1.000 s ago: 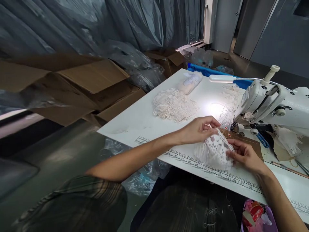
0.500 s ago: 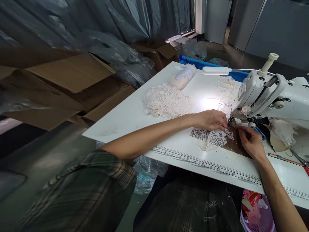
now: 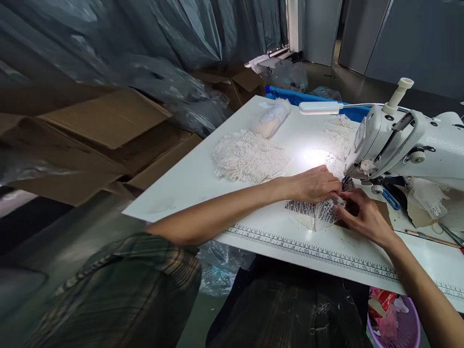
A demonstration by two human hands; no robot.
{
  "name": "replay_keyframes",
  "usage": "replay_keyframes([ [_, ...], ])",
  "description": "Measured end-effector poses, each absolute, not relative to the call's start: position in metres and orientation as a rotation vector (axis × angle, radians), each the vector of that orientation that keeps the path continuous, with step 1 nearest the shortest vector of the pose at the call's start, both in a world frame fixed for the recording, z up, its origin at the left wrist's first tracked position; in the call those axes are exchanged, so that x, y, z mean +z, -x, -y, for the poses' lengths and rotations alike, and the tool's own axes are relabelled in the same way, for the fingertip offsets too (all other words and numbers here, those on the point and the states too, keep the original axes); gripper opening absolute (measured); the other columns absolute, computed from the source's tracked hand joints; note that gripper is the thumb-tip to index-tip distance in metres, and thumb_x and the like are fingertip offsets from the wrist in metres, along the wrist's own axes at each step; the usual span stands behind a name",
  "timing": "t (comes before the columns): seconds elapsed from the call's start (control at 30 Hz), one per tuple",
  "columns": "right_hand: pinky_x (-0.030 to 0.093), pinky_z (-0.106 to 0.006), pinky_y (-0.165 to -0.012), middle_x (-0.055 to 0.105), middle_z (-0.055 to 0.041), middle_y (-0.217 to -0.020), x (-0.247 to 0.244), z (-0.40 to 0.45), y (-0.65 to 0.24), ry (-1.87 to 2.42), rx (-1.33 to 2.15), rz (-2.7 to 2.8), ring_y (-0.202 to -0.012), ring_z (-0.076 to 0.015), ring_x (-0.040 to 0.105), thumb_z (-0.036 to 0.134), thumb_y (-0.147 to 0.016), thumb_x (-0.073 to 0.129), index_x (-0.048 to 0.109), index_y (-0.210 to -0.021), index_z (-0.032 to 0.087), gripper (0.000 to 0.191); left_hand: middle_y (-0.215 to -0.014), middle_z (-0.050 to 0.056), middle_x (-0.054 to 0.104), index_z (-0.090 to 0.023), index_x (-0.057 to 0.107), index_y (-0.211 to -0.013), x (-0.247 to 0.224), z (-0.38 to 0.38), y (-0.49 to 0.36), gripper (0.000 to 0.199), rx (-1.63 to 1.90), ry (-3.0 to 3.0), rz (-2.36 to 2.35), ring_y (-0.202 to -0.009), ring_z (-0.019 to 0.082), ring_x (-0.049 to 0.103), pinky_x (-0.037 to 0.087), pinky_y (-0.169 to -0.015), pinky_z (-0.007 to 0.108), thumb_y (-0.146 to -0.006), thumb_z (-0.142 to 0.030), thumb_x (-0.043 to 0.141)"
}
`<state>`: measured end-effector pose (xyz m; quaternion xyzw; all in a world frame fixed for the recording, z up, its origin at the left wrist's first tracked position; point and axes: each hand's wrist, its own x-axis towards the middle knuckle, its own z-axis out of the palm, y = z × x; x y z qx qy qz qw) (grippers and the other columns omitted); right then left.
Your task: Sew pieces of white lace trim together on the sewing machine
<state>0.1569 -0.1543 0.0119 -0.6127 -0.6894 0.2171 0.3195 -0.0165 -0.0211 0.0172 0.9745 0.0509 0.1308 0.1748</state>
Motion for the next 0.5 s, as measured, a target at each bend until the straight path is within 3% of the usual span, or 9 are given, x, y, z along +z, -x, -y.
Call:
replay_keyframes([
  [0.2,0.04,-0.027,-0.052,0.055,0.0014,-0.062,0.015,0.153,-0.145,1.601,1.018,1.604,-0.053,-0.0111,0.046,0.065,-0.084,0.054,0.063,-0.081,0.019,0.046,-0.092,0.004,0.071,-0.019,0.068,-0.096,0.026,0.023,0.032,0.017,0.342,-2.407,-0.203,-0.083,0.015,0.065,0.047,-0.074,0.028,-0.091,-0.033,0.062],
  [0.27,0.036,-0.026,-0.048,0.051,0.0032,-0.059,0.015,0.156,-0.144,1.587,1.148,1.509,-0.051,-0.0096,0.043,0.066,-0.08,0.057,0.061,-0.079,0.02,0.046,-0.086,0.003,0.07,-0.018,0.069,-0.093,0.026,0.021,0.039,0.021,0.33,-2.242,-0.307,-0.076,0.013,0.063,0.046,-0.068,0.024,-0.089,-0.037,0.062],
  [0.37,0.038,-0.025,-0.048,0.055,0.0021,-0.064,0.015,0.159,-0.142,1.528,1.328,1.394,-0.054,-0.0107,0.053,0.067,-0.075,0.062,0.057,-0.076,0.021,0.047,-0.077,0.002,0.065,-0.016,0.067,-0.091,0.03,0.018,0.043,0.028,0.247,-2.113,-0.409,-0.064,0.01,0.056,0.042,-0.058,0.021,-0.093,-0.039,0.052],
  [0.5,0.033,-0.025,-0.044,0.06,-0.0002,-0.062,0.015,0.155,-0.137,1.571,1.487,1.286,-0.049,-0.0112,0.052,0.063,-0.078,0.061,0.054,-0.08,0.022,0.042,-0.065,-0.001,0.06,-0.016,0.064,-0.081,0.044,0.008,0.031,0.031,0.103,-2.322,-0.399,-0.054,0.008,0.047,0.035,-0.054,0.021,-0.095,-0.037,0.047],
])
